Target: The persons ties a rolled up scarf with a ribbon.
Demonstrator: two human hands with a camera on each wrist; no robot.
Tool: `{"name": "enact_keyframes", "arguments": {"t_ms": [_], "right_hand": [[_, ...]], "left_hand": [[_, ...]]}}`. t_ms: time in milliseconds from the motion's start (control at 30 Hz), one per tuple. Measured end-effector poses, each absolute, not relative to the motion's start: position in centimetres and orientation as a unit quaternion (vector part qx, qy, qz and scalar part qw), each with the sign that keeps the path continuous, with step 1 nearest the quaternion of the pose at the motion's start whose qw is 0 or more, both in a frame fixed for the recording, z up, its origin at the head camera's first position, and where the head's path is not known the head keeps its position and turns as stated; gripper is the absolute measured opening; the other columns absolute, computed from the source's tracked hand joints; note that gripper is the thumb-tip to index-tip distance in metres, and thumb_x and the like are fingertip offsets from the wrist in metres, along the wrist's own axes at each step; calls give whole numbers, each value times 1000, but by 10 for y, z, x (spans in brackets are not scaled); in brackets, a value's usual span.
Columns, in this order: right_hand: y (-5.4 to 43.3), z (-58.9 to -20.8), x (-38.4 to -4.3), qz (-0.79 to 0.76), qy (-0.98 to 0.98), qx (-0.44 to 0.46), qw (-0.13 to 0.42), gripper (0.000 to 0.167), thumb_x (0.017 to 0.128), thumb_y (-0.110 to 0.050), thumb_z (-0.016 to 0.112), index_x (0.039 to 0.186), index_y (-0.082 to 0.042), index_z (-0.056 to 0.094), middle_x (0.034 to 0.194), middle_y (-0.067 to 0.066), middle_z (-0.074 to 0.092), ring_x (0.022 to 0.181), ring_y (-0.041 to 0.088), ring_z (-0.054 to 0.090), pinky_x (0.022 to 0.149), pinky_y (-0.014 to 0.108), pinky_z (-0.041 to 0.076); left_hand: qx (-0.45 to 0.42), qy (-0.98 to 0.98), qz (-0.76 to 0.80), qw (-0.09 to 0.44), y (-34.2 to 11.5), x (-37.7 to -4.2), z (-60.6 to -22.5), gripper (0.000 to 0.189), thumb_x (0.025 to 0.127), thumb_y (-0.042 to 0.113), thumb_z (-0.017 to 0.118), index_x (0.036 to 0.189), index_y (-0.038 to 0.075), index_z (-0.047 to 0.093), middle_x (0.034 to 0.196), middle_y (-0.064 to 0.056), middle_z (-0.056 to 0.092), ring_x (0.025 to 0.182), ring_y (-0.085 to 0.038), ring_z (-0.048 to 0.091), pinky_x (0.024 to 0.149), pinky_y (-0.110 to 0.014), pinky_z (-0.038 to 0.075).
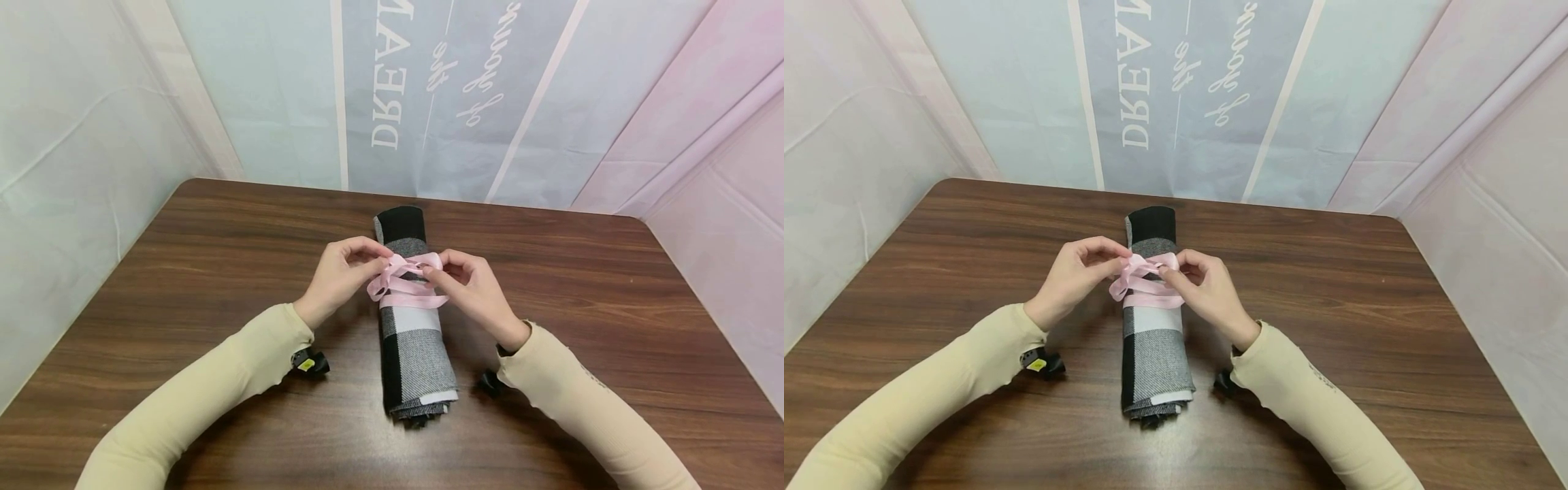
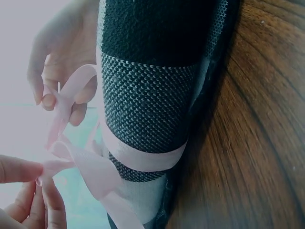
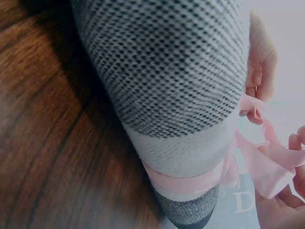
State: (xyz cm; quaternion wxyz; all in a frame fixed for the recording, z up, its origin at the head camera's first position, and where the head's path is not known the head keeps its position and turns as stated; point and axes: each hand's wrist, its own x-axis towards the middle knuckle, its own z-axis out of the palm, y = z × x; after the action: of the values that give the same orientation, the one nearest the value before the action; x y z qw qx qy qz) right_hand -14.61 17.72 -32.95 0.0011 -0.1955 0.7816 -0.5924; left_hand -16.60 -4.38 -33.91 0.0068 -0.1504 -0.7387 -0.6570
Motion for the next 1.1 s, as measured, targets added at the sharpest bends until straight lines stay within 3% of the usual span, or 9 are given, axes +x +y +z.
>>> {"name": "enact_keyframes", "arguments": {"t_ms": [300,567,700,900,1000,1100], "right_hand": [[183,-331,-146,-581,794,-179,4,20,92,-13,63,87,7,60,81,8,60,69,19,57,62,22,46],[187,-333,-145,-577,799,-170,9,17,91,-13,64,89,3,62,82,1,60,68,13,51,57,21,41],[187,-333,-146,-574,801,-169,8,16,91,-12,64,88,3,61,80,1,59,65,10,50,56,21,42],[189,-335,-147,-566,809,-162,2,13,90,-11,64,88,2,62,78,1,59,65,12,53,58,21,43],[190,-335,-148,-561,813,-155,1,13,90,-13,65,89,0,63,79,0,59,67,12,53,60,21,43],[192,-335,-148,-557,817,-151,-1,14,90,-15,65,90,-2,63,83,1,61,72,17,56,64,21,44]], "left_hand": [[-162,-732,-662,-4,-47,-165,-336,18,90,6,64,104,-5,64,97,-17,65,83,-13,61,78,-23,52],[-167,-665,-726,-39,-49,-163,-335,20,92,1,59,108,-11,58,93,-5,63,82,-7,64,85,-44,54],[-154,-625,-763,-60,-50,-165,-336,21,93,-1,58,110,-12,55,93,-3,62,81,-8,65,87,-48,52],[-149,-630,-760,-56,-52,-167,-335,24,93,1,58,113,-12,56,93,-1,62,80,-7,62,84,-36,55],[-148,-638,-753,-56,-54,-167,-333,27,93,2,59,116,-11,56,94,0,62,82,-6,60,77,-23,53],[-147,-647,-746,-64,-56,-167,-332,28,93,4,59,118,-10,57,94,1,62,81,-6,57,71,-18,51]]}}
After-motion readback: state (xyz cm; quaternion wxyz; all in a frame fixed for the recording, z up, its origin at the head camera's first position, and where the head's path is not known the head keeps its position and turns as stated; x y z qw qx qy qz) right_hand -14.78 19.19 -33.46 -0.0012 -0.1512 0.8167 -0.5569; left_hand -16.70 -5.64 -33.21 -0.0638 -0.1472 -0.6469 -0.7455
